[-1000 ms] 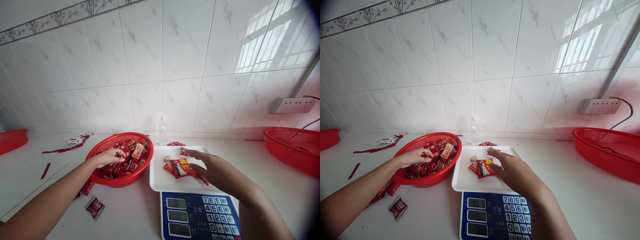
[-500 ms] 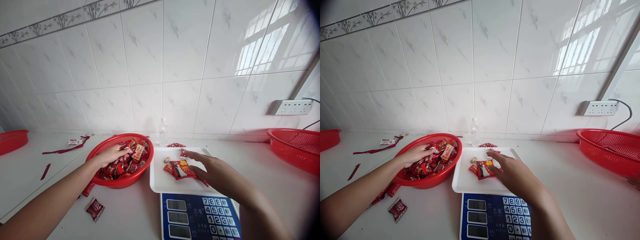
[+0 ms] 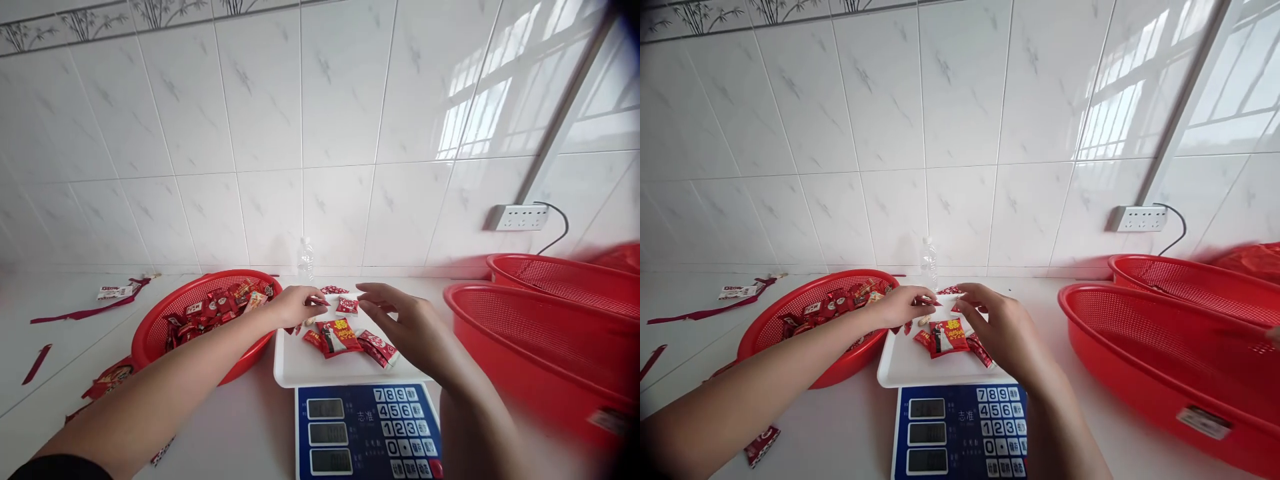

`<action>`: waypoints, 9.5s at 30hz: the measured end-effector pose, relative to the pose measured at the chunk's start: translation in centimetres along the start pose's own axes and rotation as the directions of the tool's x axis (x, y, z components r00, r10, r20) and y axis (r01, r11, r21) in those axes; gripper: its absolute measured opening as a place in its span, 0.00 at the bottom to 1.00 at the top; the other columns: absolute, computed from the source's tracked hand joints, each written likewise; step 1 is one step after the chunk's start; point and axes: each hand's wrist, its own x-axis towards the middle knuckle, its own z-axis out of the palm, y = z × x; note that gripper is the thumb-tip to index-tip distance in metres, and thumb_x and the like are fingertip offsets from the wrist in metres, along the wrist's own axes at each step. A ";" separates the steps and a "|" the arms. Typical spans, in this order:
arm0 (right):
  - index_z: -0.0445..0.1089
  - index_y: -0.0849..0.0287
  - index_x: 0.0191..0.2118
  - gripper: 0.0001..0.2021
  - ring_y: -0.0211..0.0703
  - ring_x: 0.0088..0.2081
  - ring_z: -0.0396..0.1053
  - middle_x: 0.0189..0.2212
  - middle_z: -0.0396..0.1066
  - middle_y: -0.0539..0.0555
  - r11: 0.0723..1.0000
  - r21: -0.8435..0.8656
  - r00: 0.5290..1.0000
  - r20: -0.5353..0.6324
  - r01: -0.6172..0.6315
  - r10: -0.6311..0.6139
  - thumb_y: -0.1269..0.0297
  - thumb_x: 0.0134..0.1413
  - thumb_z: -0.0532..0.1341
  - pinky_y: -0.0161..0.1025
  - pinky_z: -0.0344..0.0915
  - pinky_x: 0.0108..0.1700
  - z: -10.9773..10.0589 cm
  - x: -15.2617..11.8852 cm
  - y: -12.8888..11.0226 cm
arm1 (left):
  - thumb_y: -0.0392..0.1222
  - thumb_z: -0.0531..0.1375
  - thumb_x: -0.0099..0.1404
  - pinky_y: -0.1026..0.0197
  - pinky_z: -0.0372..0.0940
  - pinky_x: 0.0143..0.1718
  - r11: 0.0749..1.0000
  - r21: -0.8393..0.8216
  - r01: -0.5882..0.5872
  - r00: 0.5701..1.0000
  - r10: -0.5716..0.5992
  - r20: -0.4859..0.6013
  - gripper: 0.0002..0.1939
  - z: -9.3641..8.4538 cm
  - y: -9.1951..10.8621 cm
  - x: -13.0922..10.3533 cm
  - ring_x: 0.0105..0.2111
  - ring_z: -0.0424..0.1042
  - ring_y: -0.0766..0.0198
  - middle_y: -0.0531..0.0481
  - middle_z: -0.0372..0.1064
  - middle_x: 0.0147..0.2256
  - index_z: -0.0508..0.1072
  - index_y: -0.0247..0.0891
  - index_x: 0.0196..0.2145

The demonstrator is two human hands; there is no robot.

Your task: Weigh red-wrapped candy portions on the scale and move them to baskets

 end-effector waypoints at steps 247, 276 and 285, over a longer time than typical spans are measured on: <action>0.38 0.44 0.68 0.47 0.65 0.67 0.21 0.69 0.25 0.56 0.932 -0.359 0.760 0.621 0.059 0.191 0.32 0.47 0.55 0.70 0.33 0.60 7.9 2.4 2.4 | 0.54 0.53 0.68 0.52 0.63 0.47 0.644 -0.574 -0.506 0.797 0.096 -0.596 0.16 0.3 2.2 -7.6 0.44 0.67 0.59 0.48 0.68 0.37 0.67 0.43 0.46; 0.69 0.56 0.44 0.18 0.51 0.43 0.64 0.42 0.68 0.57 0.817 -0.495 0.897 0.437 0.298 -0.062 0.48 0.59 0.55 0.49 0.58 0.47 11.7 2.7 2.0 | 0.54 0.52 0.68 0.56 0.66 0.44 0.700 -0.511 -0.500 0.794 0.135 -0.592 0.16 0.3 2.4 -8.1 0.42 0.71 0.61 0.47 0.71 0.41 0.65 0.42 0.47; 0.71 0.58 0.37 0.11 0.44 0.36 0.66 0.37 0.68 0.56 0.773 -0.543 0.910 0.400 0.328 -0.106 0.56 0.58 0.58 0.38 0.58 0.36 11.8 2.8 2.0 | 0.54 0.51 0.69 0.57 0.67 0.44 0.744 -0.462 -0.483 0.797 0.154 -0.584 0.16 0.4 2.4 -8.4 0.40 0.71 0.63 0.48 0.70 0.40 0.65 0.43 0.48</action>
